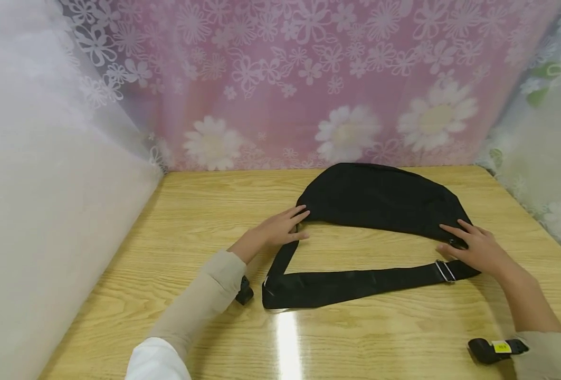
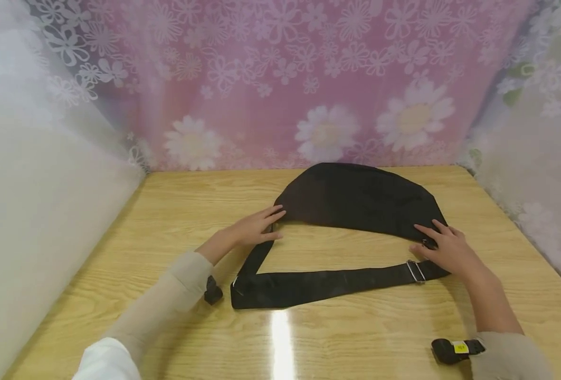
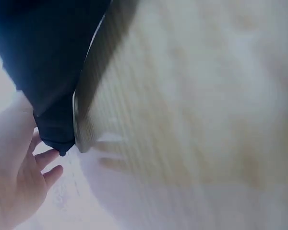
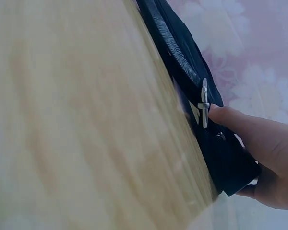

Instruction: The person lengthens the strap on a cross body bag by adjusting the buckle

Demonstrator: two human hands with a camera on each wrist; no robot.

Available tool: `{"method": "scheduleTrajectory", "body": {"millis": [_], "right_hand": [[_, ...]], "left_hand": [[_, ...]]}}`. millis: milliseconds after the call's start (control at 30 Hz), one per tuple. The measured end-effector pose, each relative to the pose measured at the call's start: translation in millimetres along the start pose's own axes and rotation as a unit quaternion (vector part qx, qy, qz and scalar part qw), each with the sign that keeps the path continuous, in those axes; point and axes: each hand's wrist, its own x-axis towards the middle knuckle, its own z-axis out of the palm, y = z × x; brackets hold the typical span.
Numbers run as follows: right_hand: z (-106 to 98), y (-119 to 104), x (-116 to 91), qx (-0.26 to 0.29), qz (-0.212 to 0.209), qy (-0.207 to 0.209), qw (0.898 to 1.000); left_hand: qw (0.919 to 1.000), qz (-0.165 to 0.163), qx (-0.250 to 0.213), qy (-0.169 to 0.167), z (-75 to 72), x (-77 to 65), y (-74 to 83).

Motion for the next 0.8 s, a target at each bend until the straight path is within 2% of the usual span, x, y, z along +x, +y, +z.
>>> {"method": "scheduleTrajectory", "body": {"millis": [200,333,533,800], "right_hand": [[4,-3,11,0.002,-0.016,0.007,1.0],[5,-6,17,-0.004,-0.018,0.006,1.0],[1,-9,12,0.017,-0.004,0.008,1.0],[0,-17,8,0.047,0.008,-0.004,0.999]], "left_hand": [[0.9995,-0.001,0.03,0.011,4.0,-17.4,-2.7],[0.9996,-0.007,0.013,0.022,6.7,-24.2,-4.3],[0.9981,-0.008,-0.013,0.06,6.5,-23.3,-5.9],[0.9973,0.014,0.006,0.072,5.2,-21.5,-10.3]]}}
